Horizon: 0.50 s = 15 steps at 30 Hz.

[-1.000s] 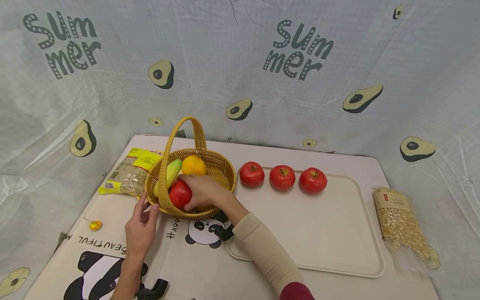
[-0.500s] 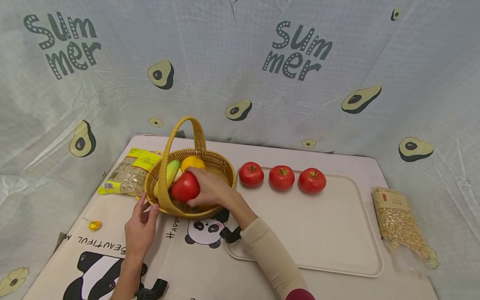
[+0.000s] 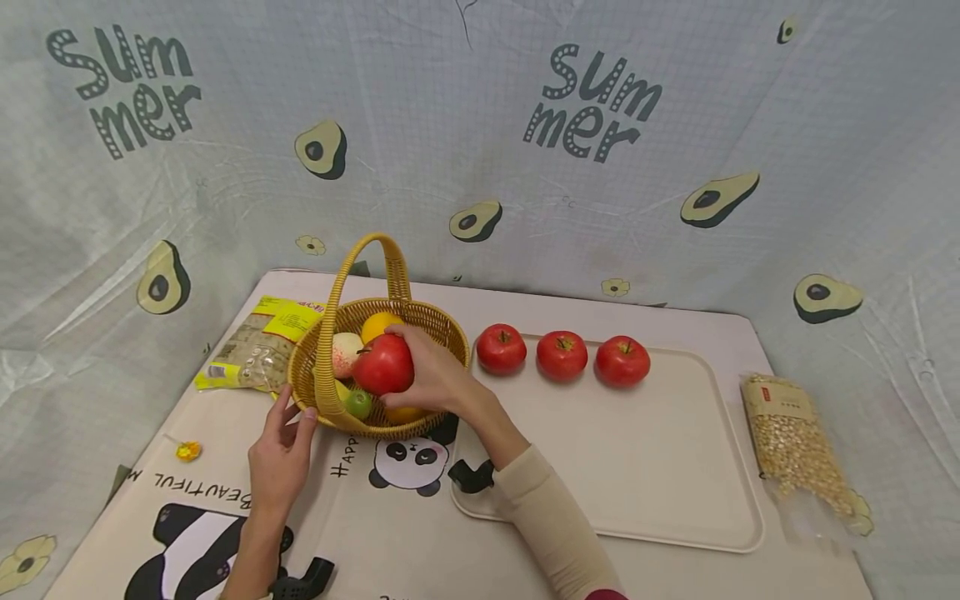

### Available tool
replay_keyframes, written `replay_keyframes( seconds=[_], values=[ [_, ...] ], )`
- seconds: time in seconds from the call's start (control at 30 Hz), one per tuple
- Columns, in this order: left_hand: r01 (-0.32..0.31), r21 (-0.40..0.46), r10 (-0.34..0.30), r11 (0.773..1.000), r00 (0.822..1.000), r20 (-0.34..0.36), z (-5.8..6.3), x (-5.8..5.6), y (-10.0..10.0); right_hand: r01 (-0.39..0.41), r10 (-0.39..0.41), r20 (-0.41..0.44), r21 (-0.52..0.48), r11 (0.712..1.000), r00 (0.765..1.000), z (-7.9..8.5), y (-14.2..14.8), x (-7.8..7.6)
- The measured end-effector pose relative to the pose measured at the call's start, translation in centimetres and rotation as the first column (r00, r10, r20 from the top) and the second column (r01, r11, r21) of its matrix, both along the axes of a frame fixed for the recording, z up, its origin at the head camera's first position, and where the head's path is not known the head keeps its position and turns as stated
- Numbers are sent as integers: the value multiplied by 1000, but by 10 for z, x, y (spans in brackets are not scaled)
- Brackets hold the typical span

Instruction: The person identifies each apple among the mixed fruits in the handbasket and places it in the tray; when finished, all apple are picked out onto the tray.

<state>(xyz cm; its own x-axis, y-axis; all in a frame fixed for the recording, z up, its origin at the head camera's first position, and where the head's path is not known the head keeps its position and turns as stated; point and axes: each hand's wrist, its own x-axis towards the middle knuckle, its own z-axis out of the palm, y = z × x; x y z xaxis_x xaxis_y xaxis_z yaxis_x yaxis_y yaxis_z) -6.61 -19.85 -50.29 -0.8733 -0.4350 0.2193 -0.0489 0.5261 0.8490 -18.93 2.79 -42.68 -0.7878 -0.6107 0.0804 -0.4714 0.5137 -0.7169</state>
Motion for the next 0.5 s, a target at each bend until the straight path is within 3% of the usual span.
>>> replay_keyframes(
  seconds=[0.3, 0.5],
  values=[
    [11, 17, -11, 1000, 1000, -11, -1, 0, 0, 40, -38, 19, -118, 992, 999, -5, 17, 6],
    [11, 12, -11, 1000, 1000, -12, -1, 0, 0, 83, -75, 60, -144, 986, 995, -6, 29, 12]
  ],
)
